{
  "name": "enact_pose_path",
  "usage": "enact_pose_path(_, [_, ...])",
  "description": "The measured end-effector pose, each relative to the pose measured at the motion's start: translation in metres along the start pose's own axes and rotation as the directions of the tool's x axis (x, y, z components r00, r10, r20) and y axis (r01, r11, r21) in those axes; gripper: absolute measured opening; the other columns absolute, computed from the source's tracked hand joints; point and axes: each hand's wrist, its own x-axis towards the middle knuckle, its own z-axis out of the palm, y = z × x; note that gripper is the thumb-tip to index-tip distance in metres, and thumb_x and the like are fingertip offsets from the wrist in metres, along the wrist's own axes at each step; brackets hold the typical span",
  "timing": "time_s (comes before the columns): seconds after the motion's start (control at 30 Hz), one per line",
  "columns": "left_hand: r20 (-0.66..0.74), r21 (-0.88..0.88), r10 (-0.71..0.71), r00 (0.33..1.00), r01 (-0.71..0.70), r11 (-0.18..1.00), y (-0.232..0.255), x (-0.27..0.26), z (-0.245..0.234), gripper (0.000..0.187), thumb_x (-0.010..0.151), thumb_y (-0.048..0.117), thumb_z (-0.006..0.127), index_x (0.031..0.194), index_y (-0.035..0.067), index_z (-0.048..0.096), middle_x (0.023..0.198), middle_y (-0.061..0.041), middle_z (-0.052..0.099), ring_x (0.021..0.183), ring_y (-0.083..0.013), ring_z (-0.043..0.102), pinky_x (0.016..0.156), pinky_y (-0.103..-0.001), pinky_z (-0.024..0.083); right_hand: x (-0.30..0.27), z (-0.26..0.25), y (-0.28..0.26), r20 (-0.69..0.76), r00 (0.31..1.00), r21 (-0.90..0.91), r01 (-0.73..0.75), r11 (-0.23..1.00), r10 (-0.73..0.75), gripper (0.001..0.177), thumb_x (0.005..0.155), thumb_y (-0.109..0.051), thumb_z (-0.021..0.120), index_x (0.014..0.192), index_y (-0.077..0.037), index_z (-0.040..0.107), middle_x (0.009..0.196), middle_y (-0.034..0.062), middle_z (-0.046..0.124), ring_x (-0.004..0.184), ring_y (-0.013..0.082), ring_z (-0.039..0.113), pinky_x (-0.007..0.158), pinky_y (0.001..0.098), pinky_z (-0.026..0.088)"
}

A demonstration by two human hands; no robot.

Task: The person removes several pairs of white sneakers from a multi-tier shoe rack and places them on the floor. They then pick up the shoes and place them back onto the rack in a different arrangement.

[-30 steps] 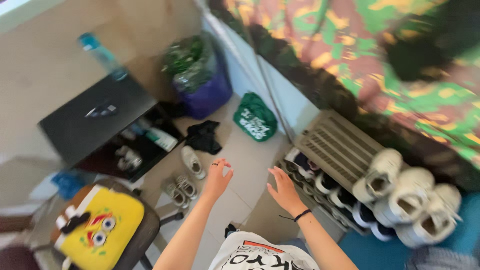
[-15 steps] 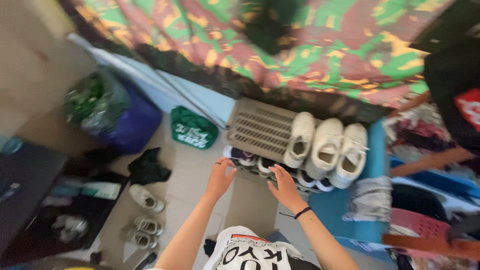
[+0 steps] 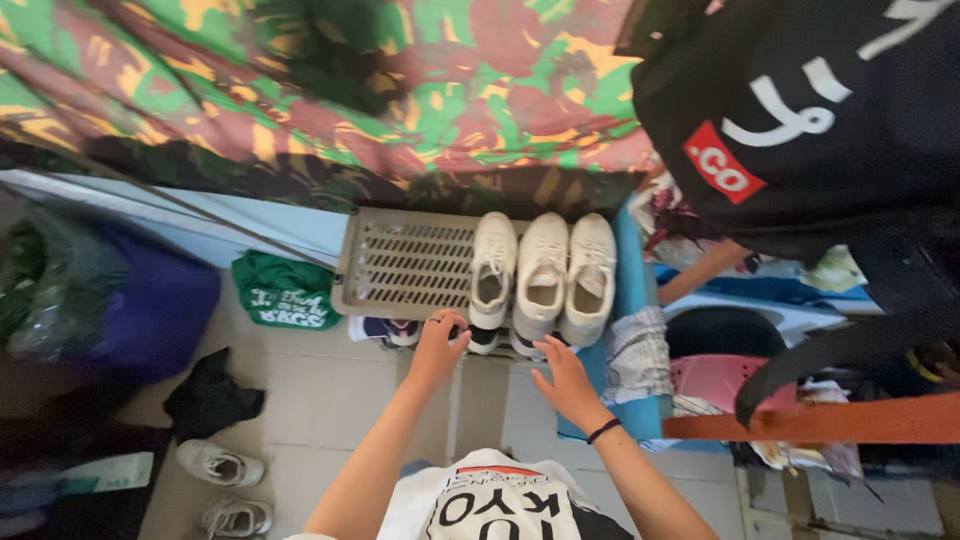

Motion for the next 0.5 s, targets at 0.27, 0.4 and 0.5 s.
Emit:
enact_pose_path(0.27, [0.088,0.019,0.062,0.994,-0.064,0.998,0.024,0.018,0.023,0.026,0.086,0.017,0.074,0.107,0.006,0.064,0.12,-0.013,0.063,0.118,-0.0351,0.056,0.099,-0.043,0.045,-0.017,-0.016,0.027,-0.031,0.998,-0.008,-0.06,0.998,0.06,0.057,0.086,-0.021,0.072,0.137,-0.007,0.051,0.145,0.0227,0.05,0.133,0.0413,0.048,0.111,0.0491,0.039])
enact_pose_path(0.4, [0.222,0.02,-0.108,0.969,0.107,0.994,0.036,0.031,0.015,0.02,0.091,0.017,0.068,0.108,0.008,0.063,0.121,-0.009,0.063,0.113,-0.0311,0.058,0.093,-0.04,0.048,-0.015,-0.018,0.03,-0.025,0.996,0.003,-0.08,0.997,0.08,0.054,0.087,-0.02,0.071,0.136,-0.007,0.052,0.144,0.0221,0.051,0.131,0.0411,0.05,0.109,0.0484,0.041])
enact_pose_path(0.5, [0.243,-0.035,-0.093,0.965,0.104,0.994,0.04,0.047,0.01,0.018,0.09,0.016,0.068,0.106,0.008,0.065,0.118,-0.008,0.065,0.105,-0.0301,0.06,0.09,-0.039,0.049,-0.004,-0.014,0.03,-0.075,0.995,-0.002,-0.071,0.997,0.071,0.047,0.087,-0.019,0.07,0.131,-0.009,0.057,0.139,0.0183,0.056,0.129,0.0388,0.053,0.11,0.0473,0.043])
